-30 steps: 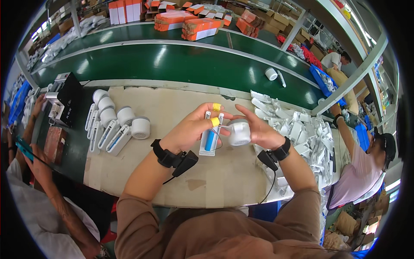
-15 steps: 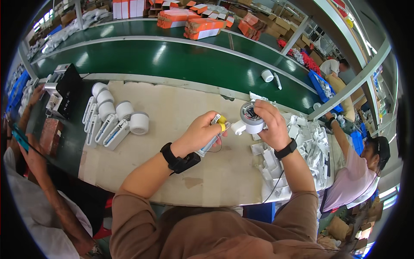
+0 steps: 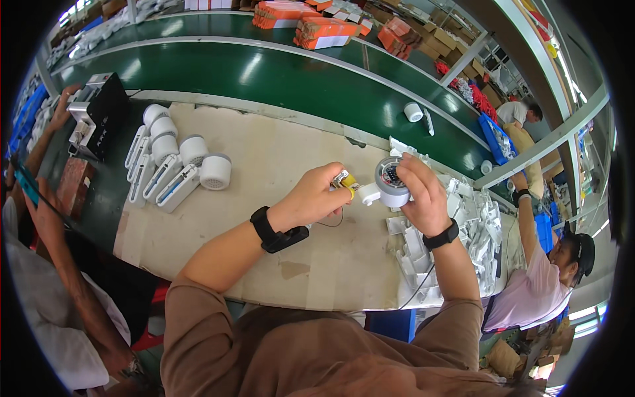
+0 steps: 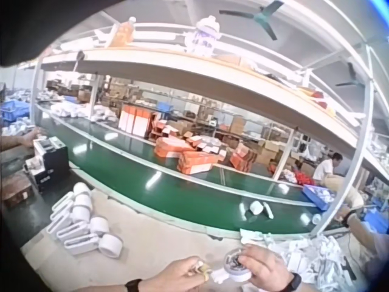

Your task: Assembling the components of small battery-operated handheld portable fans at a factory assembly line.

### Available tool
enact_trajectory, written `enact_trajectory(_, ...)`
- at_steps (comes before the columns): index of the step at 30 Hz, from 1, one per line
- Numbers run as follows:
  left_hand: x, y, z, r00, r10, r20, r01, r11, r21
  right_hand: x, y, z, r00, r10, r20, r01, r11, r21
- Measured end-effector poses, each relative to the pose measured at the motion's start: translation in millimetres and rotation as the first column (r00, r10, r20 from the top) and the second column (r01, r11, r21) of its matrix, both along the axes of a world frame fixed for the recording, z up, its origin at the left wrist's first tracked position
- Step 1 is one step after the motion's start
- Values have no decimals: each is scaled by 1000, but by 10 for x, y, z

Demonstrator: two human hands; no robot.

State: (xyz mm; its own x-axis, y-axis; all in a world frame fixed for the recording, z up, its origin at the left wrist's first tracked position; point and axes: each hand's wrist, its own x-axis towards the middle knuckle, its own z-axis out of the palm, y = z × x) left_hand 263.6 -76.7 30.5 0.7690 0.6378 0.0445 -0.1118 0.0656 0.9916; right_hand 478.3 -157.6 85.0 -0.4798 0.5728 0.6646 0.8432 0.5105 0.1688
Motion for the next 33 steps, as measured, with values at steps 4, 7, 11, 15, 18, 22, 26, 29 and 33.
enact_trajectory(4,-17,5,-5,997,14,-70,-9,998,68,-38,-31,96,996,22,84,-19,999,-33)
enact_trajectory(7,-20,4,0,997,9,-78,-3,997,81,-69,-101,138,996,-88,2,87,975,-204)
enact_trajectory(11,13,9,-95,995,72,-62,-51,955,292,-35,-100,249,741,-244,-626,-325,686,-651)
enact_trajectory(15,4,2,-48,986,114,-125,-61,930,363,-25,49,345,697,-364,-618,-432,474,-767)
enact_trajectory(18,-5,10,-35,982,124,-143,-64,929,365,-99,82,473,848,-195,-494,-304,585,-752)
enact_trajectory(22,-26,90,-39,988,114,-108,-67,929,364,-114,169,460,878,-156,-453,-267,626,-733)
enact_trajectory(26,-67,95,84,1000,-6,-11,6,999,37,-34,223,373,659,-251,-709,-494,568,-659)
enact_trajectory(29,-100,104,88,999,-30,42,29,1000,9,-34,222,363,597,-250,-762,-556,557,-618)
enact_trajectory(33,-80,69,63,1000,-7,25,7,1000,25,-69,183,367,591,-265,-762,-556,550,-623)
